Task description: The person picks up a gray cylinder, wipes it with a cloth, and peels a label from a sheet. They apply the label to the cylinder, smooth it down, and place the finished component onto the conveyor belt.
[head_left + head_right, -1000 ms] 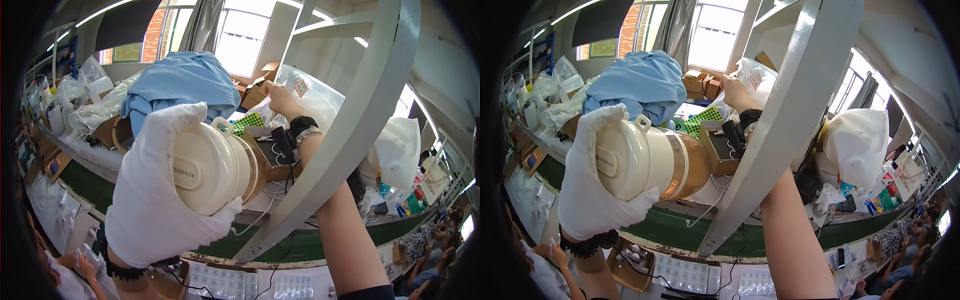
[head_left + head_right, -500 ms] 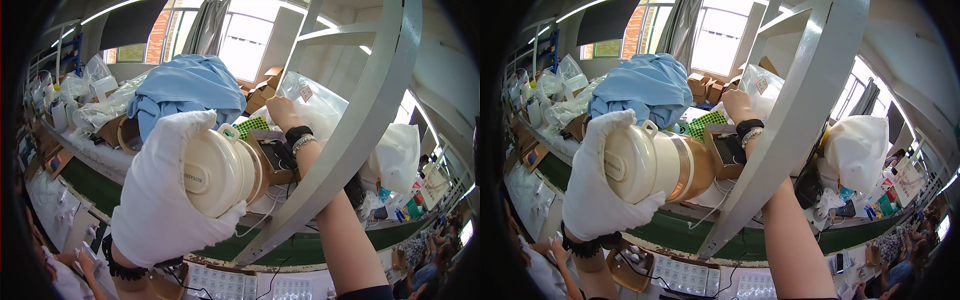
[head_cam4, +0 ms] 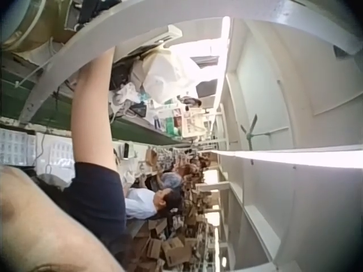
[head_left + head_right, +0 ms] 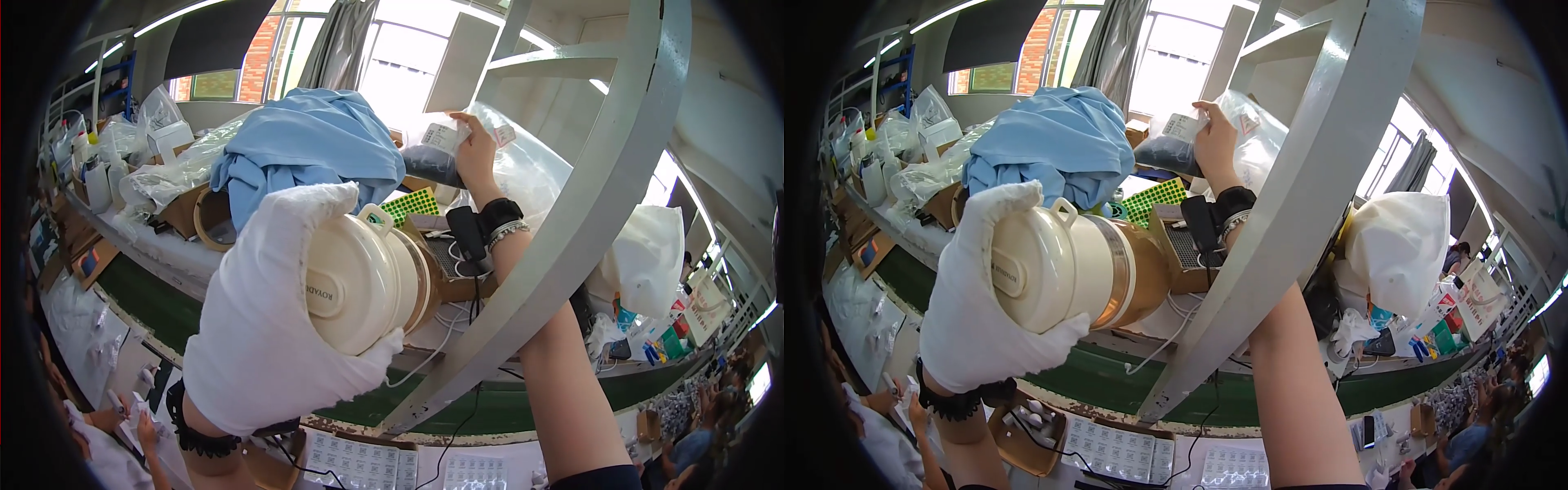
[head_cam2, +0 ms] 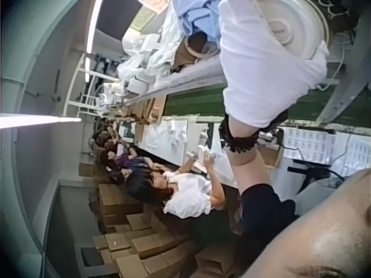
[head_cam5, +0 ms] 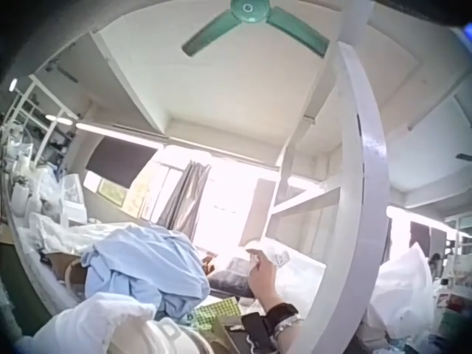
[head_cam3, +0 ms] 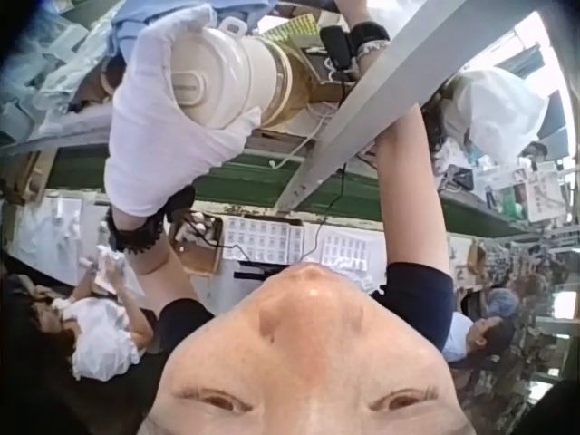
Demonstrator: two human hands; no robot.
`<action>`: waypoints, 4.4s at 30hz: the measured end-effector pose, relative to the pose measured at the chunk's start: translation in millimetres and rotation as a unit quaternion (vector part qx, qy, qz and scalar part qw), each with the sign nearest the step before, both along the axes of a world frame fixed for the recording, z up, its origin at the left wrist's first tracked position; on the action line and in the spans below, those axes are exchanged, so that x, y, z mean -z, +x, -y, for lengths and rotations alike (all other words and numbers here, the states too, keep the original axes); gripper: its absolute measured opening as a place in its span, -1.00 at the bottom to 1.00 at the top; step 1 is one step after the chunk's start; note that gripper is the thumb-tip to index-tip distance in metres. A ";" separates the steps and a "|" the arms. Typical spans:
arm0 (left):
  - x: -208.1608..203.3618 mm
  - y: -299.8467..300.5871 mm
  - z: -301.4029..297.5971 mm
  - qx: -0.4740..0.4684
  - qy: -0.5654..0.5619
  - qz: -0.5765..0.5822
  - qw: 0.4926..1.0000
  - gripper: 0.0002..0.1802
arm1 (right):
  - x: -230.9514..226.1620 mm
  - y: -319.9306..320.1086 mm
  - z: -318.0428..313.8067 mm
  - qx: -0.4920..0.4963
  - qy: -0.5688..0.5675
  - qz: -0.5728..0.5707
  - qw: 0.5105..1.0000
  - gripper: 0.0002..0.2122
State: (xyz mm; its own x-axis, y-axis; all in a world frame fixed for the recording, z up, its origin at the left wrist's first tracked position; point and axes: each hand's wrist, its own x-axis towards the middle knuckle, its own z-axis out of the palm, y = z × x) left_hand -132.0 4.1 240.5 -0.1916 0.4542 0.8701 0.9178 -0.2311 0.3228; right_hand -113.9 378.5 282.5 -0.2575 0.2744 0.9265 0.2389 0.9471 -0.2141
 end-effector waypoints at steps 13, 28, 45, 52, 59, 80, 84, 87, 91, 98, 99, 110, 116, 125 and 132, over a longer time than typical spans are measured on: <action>-8.8 5.4 0.2 -0.023 -0.030 0.024 0.999 -0.15 | -5.9 3.7 33.2 -0.156 0.016 -0.174 0.972 -0.64; -33.1 3.8 -30.3 -0.027 -0.053 -0.011 0.998 -0.25 | -4.6 19.1 39.3 -0.191 -0.020 -0.159 0.968 -0.64; -70.6 11.1 -92.1 -0.127 -0.209 -0.005 0.970 -0.26 | -7.1 20.0 48.0 -0.192 -0.030 -0.170 0.966 -0.62; -77.9 5.1 -107.1 -0.123 -0.256 0.004 0.959 -0.24 | -9.4 9.8 47.4 -0.174 -0.009 -0.166 0.971 -0.62; -78.8 1.1 -112.1 -0.126 -0.269 -0.002 0.955 -0.25 | -26.7 -2.2 34.6 -0.012 -0.032 0.026 0.999 -0.69; -84.7 5.4 -102.7 -0.080 -0.270 -0.029 0.959 -0.26 | 0.3 -5.0 -84.2 0.034 -0.036 0.119 0.992 -0.81; -73.7 -8.2 -102.2 -0.116 -0.243 -0.001 0.963 -0.27 | 14.6 -21.4 -74.5 -0.112 -0.045 0.174 0.977 -0.81; -73.8 -7.9 -108.6 -0.089 -0.233 -0.020 0.968 -0.26 | 10.3 -11.4 -82.9 -0.136 -0.045 0.208 0.967 -0.80; -77.0 -4.9 -112.7 -0.097 -0.263 -0.022 0.960 -0.25 | 6.6 -5.1 -91.4 -0.165 -0.062 0.248 0.953 -0.79; -74.4 -2.3 -127.1 -0.110 -0.264 -0.015 0.958 -0.31 | -16.4 15.4 -43.5 -0.221 -0.148 0.268 0.926 -0.77; -71.3 -6.4 -128.2 -0.111 -0.262 -0.003 0.959 -0.32 | -25.8 17.2 -8.4 -0.227 -0.231 0.246 0.914 -0.78; -67.8 4.8 -103.6 -0.101 -0.252 -0.019 0.962 -0.41 | -49.0 57.6 30.0 -0.493 -0.411 0.208 0.739 -0.80; -59.4 6.3 -97.5 -0.116 -0.208 -0.001 0.971 -0.41 | -50.1 63.3 27.0 -0.494 -0.465 0.113 0.726 -0.79; -56.3 6.6 -102.5 -0.141 -0.224 -0.032 0.964 -0.40 | -52.9 56.6 41.5 -0.379 -0.371 0.075 0.844 -0.77; -54.4 11.8 -110.0 -0.149 -0.207 -0.035 0.966 -0.40 | -82.3 49.2 2.5 -0.166 -0.091 0.180 0.965 -0.77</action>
